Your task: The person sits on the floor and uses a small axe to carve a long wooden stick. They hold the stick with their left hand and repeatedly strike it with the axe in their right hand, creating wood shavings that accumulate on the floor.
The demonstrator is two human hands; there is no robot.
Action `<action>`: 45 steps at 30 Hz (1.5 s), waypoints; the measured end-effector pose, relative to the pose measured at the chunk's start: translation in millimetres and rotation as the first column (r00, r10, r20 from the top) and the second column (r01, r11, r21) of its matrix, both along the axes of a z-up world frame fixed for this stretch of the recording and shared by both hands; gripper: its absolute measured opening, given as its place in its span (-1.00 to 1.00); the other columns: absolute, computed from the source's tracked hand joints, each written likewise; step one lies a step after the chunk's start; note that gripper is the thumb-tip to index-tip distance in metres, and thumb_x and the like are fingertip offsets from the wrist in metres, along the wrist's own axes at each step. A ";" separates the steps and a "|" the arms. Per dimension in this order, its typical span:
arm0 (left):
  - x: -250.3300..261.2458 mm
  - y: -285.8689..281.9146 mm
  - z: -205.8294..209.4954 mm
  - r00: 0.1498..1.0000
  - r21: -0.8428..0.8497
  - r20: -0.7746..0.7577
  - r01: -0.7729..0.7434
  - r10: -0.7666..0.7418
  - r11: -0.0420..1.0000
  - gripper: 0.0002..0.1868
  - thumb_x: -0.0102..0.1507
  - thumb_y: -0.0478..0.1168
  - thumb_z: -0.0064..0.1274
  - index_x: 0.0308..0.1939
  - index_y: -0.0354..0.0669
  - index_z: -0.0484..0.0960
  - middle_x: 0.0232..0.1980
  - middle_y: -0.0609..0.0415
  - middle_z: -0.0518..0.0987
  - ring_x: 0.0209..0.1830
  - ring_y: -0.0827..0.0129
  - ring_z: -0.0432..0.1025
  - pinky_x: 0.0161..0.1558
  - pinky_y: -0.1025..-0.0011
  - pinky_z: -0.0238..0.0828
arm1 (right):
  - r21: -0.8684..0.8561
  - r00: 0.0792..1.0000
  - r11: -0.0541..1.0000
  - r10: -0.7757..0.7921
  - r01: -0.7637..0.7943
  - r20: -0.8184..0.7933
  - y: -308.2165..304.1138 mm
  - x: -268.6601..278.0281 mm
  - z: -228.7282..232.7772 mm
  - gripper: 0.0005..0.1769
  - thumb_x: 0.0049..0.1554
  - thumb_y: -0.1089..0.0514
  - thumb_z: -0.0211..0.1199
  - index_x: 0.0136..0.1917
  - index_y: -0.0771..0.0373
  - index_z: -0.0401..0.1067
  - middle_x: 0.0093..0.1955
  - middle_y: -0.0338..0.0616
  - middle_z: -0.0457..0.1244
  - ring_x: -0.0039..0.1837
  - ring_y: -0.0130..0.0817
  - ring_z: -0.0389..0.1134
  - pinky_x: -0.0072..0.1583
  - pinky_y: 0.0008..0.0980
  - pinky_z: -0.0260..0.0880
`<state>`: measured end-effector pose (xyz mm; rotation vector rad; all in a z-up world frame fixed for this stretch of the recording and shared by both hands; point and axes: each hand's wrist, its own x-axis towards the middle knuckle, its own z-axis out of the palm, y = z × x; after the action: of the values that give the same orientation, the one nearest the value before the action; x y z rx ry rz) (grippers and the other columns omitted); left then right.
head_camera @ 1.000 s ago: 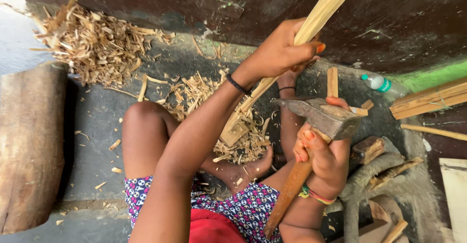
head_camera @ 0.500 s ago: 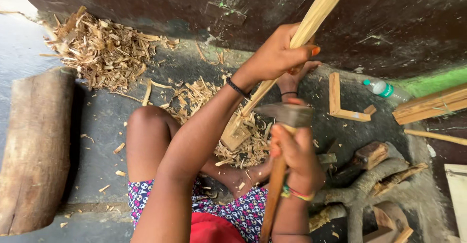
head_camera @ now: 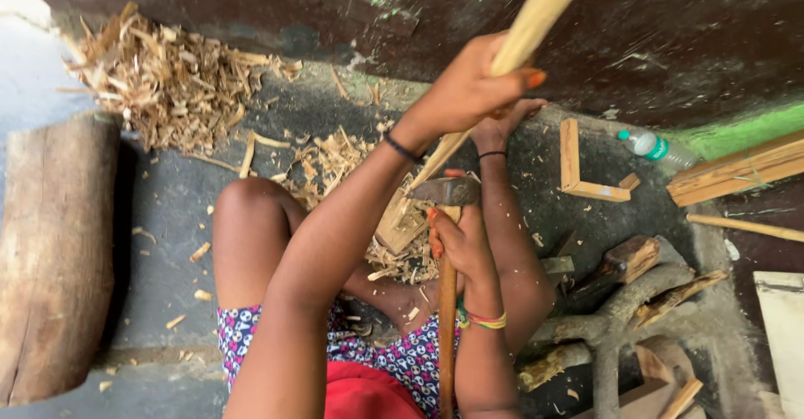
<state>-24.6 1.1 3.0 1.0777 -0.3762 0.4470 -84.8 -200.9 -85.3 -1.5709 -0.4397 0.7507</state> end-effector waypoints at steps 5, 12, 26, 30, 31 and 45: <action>-8.8 0.3 -4.3 0.942 0.200 0.058 -0.336 0.331 0.920 -0.78 0.36 -0.19 0.13 -0.09 -0.29 0.52 -0.33 0.19 0.43 -0.36 0.58 0.30 -0.34 0.46 0.29 | 0.057 0.999 0.998 0.035 -0.034 -0.009 2.3 9.7 -1.3 -0.33 0.17 0.37 0.07 0.50 0.11 -0.01 -0.28 -0.22 0.17 -0.47 -0.54 0.15 -0.45 -0.50 0.22; -17.5 -3.3 4.1 0.814 0.381 0.118 -0.566 0.568 0.732 -0.71 0.36 -0.12 0.06 0.04 -0.25 0.50 -0.34 0.09 0.51 -0.38 0.42 0.39 -0.28 0.35 0.37 | 0.061 0.998 0.998 0.021 -0.018 -0.057 -3.0 15.7 3.5 -0.33 0.19 0.31 0.10 0.51 0.05 -0.01 -0.32 -0.19 0.15 -0.46 -0.52 0.14 -0.42 -0.48 0.23; -14.7 8.6 -8.5 0.814 0.228 0.082 -0.578 0.576 0.784 -0.74 0.35 -0.19 0.10 0.03 -0.26 0.47 -0.32 0.22 0.45 -0.36 0.57 0.34 -0.34 0.47 0.35 | 0.060 0.995 0.996 0.053 -0.058 0.090 -7.9 9.0 64.6 -0.28 0.20 0.23 0.20 0.54 0.14 -0.01 -0.30 -0.22 0.18 -0.44 -0.55 0.18 -0.40 -0.53 0.25; -5.8 19.9 -21.6 0.862 0.105 0.100 -0.507 0.498 0.856 -0.77 0.44 -0.25 0.14 -0.17 -0.27 0.42 -0.35 0.21 0.37 -0.37 0.62 0.27 -0.28 0.46 0.32 | 0.215 0.990 0.976 -0.009 -0.022 0.144 -27.3 -0.1 120.5 -0.29 0.24 0.24 0.20 0.55 0.16 -0.04 -0.22 -0.24 0.16 -0.37 -0.56 0.17 -0.32 -0.54 0.28; -6.5 22.0 -22.7 0.879 0.101 0.077 -0.476 0.470 0.874 -0.81 0.43 -0.24 0.12 -0.13 -0.25 0.44 -0.36 0.22 0.40 -0.41 0.63 0.29 -0.34 0.48 0.31 | 0.241 0.986 0.971 -0.025 -0.016 0.167 -28.1 -2.7 127.1 -0.31 0.25 0.24 0.20 0.55 0.15 -0.03 -0.22 -0.23 0.16 -0.37 -0.55 0.18 -0.31 -0.54 0.29; -9.9 0.3 -13.0 0.842 0.183 0.202 -0.534 0.499 0.826 -0.67 0.41 -0.20 0.04 0.17 -0.33 0.48 -0.13 0.07 0.63 -0.08 0.47 0.55 -0.03 0.38 0.55 | 0.038 0.987 0.996 0.075 -0.081 0.141 13.1 3.0 46.2 -0.37 0.23 0.26 0.14 0.51 0.18 0.01 -0.33 -0.24 0.16 -0.48 -0.52 0.18 -0.44 -0.50 0.22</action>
<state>-34.6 1.4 -10.0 1.3858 -0.2619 0.9945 -81.8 -187.8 -39.1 -1.5779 -0.6193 0.6891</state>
